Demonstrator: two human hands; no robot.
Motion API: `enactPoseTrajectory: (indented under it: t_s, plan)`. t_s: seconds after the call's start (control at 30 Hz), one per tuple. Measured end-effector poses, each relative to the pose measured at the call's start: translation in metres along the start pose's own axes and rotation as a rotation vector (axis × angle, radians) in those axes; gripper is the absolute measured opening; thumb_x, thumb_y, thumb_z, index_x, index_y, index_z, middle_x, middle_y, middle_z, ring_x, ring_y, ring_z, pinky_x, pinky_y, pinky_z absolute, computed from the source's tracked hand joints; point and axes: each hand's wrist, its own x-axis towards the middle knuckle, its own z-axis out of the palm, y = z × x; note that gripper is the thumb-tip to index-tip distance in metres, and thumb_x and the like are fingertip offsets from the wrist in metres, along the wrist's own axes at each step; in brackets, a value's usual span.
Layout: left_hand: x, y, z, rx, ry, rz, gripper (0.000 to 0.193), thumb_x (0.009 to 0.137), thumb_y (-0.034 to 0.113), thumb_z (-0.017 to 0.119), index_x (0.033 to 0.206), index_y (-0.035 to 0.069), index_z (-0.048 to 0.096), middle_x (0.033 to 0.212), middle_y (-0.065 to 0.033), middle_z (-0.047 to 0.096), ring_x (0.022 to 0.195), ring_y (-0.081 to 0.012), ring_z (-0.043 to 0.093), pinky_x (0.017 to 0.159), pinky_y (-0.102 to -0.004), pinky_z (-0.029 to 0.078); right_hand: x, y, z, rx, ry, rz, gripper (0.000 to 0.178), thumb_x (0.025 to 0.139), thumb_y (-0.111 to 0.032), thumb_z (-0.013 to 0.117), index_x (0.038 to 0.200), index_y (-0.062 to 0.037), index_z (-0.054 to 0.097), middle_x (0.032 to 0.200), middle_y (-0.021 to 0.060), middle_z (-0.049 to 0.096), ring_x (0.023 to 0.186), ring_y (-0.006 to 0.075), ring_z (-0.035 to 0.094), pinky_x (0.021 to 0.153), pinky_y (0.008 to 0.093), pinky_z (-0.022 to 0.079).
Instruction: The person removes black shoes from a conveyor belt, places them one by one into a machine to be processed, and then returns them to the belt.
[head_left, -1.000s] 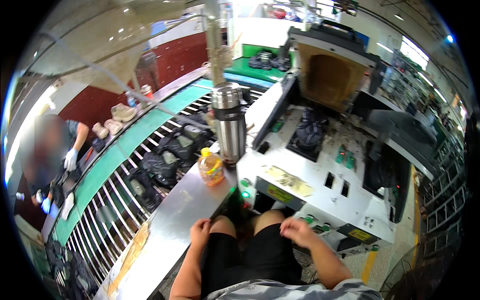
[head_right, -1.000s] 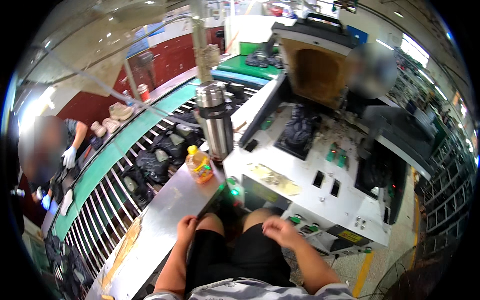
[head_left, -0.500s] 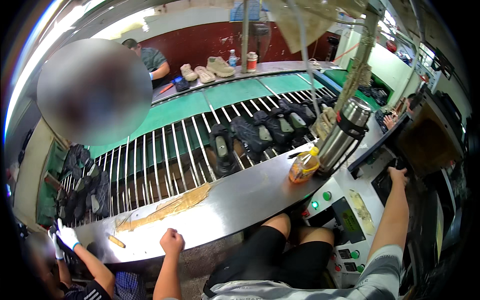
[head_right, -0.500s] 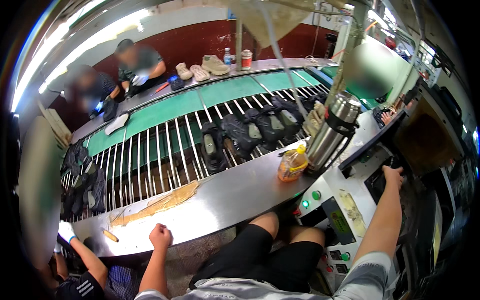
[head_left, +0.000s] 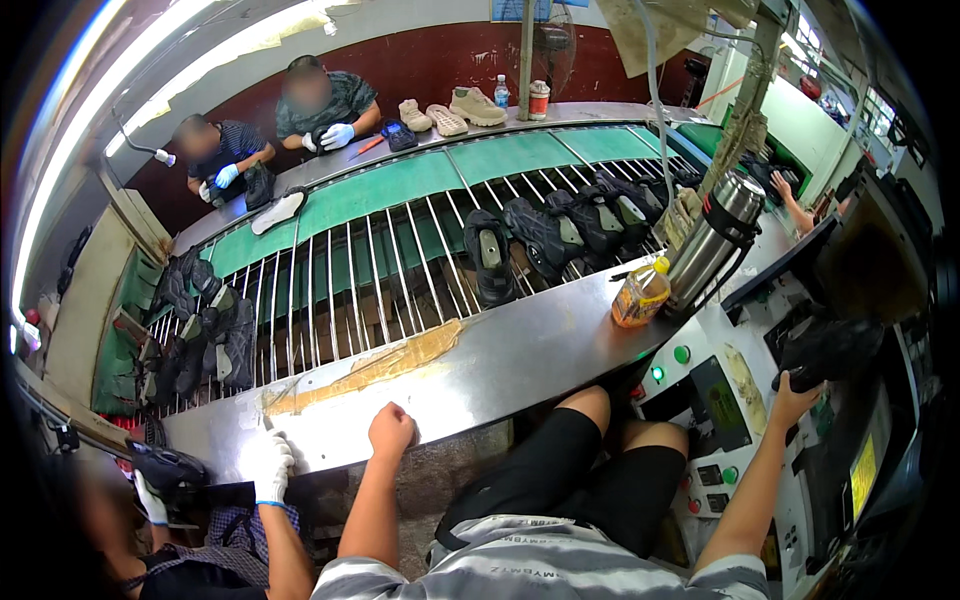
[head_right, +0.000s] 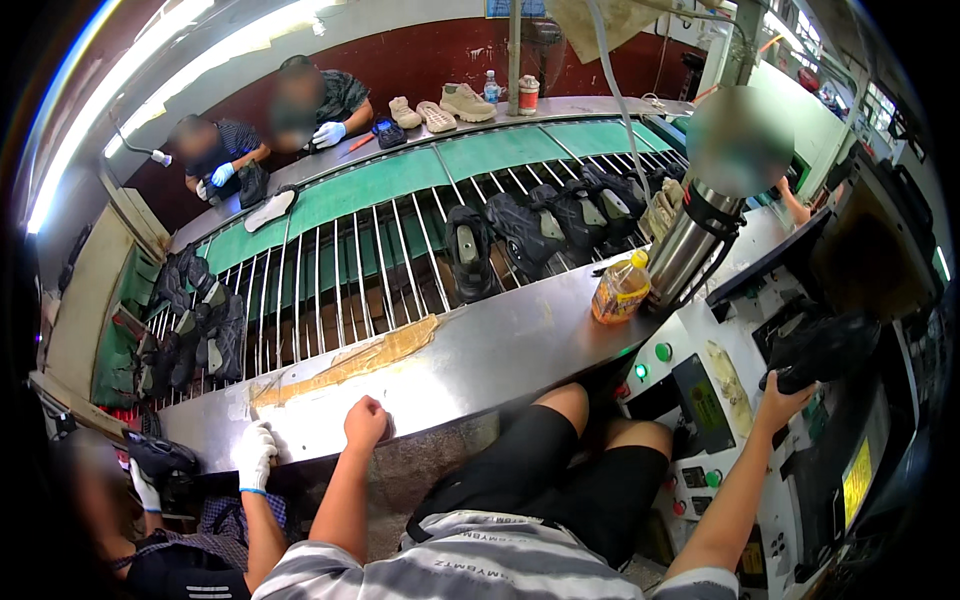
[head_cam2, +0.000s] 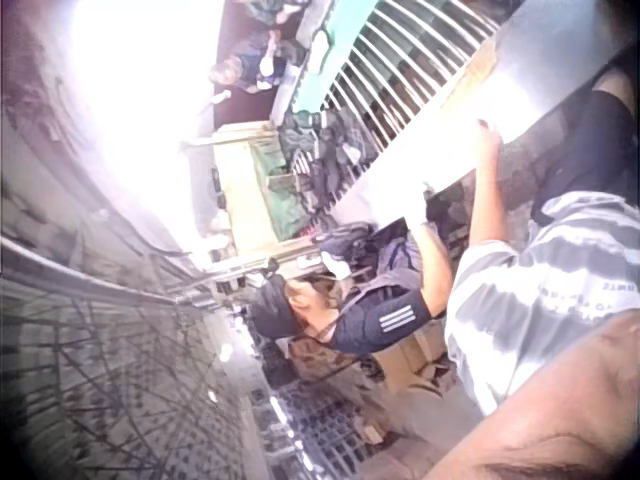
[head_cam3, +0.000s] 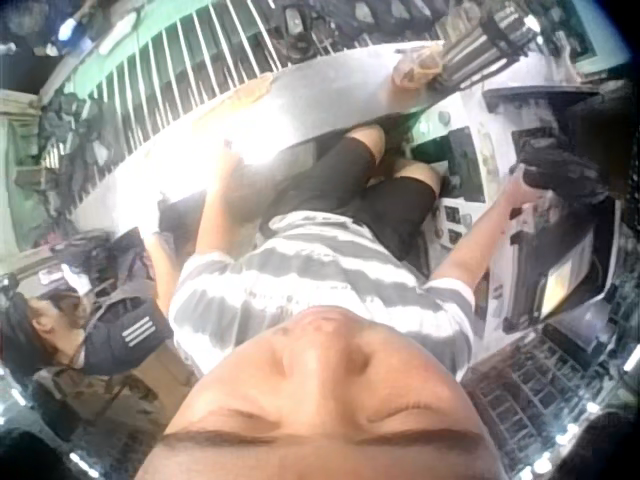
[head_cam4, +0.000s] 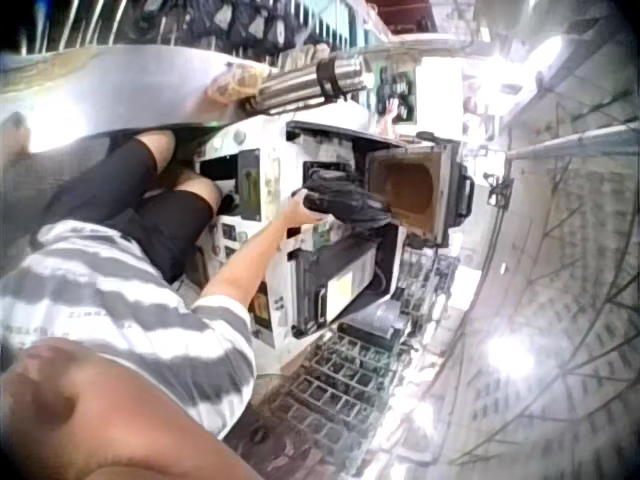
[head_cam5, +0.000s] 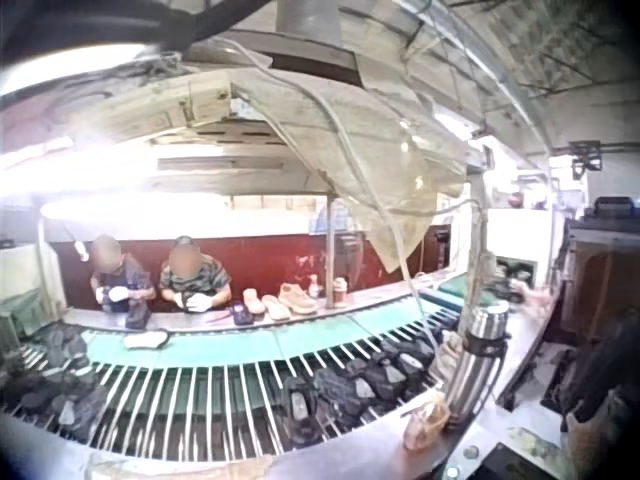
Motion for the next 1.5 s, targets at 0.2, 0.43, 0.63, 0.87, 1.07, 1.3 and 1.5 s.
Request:
enactPoseTrajectory:
  t_s: [0.2,0.43,0.63,0.87,1.07,1.3,1.5]
  plan:
    - [-0.038,0.099,0.021,-0.217,-0.511,0.286,0.025,0.082,0.021,0.061,0.098,0.004,0.068,0.086,-0.0166,0.069,0.08,-0.0314,0.067,0.076,-0.0389,0.052,-0.033,0.053,0.016,0.391,-0.246,-0.131,0.072,0.076,-0.042,0.079,0.129,0.0003,0.056,0.133,0.0169,0.056,0.124,0.0303,0.05,0.106,0.037,0.037]
    - [-0.082,0.211,-0.015,-0.722,-0.931,0.479,0.07,0.082,0.025,0.073,0.142,0.007,0.04,0.137,-0.0187,0.049,0.126,-0.0291,0.048,0.101,-0.0402,0.041,-0.176,-0.145,-0.078,0.806,-1.175,0.318,0.059,0.077,-0.035,0.08,0.121,-0.0004,0.062,0.124,0.0087,0.062,0.112,0.0198,0.057,0.101,0.0344,0.042]
    - [-0.061,0.187,-0.077,-1.501,-0.491,0.221,0.094,0.062,0.032,0.083,0.137,-0.004,0.039,0.125,-0.0154,0.057,0.114,-0.0299,0.059,0.098,-0.0426,0.048,-0.225,-0.306,-0.151,0.61,-1.876,-0.547,0.059,0.081,-0.035,0.074,0.124,0.0014,0.057,0.116,0.0126,0.064,0.103,0.0234,0.062,0.093,0.034,0.047]
    - [-0.043,0.05,-0.11,-1.013,0.188,0.047,0.08,0.058,0.013,0.084,0.127,0.0,0.046,0.112,-0.0106,0.057,0.101,-0.0207,0.056,0.094,-0.0344,0.044,-0.277,-0.318,-0.122,1.136,-1.951,-0.846,0.056,0.085,-0.033,0.07,0.131,-0.0055,0.053,0.124,0.0153,0.06,0.109,0.0256,0.06,0.095,0.0358,0.047]
    - [-0.052,-0.02,-0.071,-0.713,0.227,0.039,0.074,0.063,0.01,0.081,0.128,-0.001,0.047,0.116,-0.0111,0.056,0.106,-0.022,0.054,0.097,-0.0352,0.041,-0.259,-0.184,-0.049,0.662,-1.659,-0.326,0.037,0.084,-0.017,0.071,0.117,-0.0035,0.062,0.107,0.011,0.067,0.094,0.0169,0.065,0.083,0.0315,0.052]
    - [-0.001,0.005,-0.05,-0.727,0.132,0.134,0.075,0.064,0.013,0.081,0.131,-0.001,0.048,0.119,-0.0133,0.057,0.11,-0.0227,0.054,0.099,-0.035,0.04,-0.245,0.006,-0.062,0.394,-1.102,-0.263,0.01,0.078,-0.01,0.066,0.087,-0.0053,0.065,0.074,0.0124,0.063,0.07,0.0274,0.063,0.066,0.038,0.05]
    - [0.082,0.052,0.002,-0.817,0.217,0.16,0.073,0.066,0.015,0.08,0.13,-0.003,0.049,0.12,-0.0139,0.058,0.11,-0.0229,0.055,0.099,-0.0348,0.041,-0.259,0.013,-0.07,0.133,-0.882,-0.204,0.006,0.076,-0.009,0.065,0.078,-0.0093,0.06,0.065,0.0097,0.056,0.061,0.0305,0.057,0.06,0.0425,0.046]
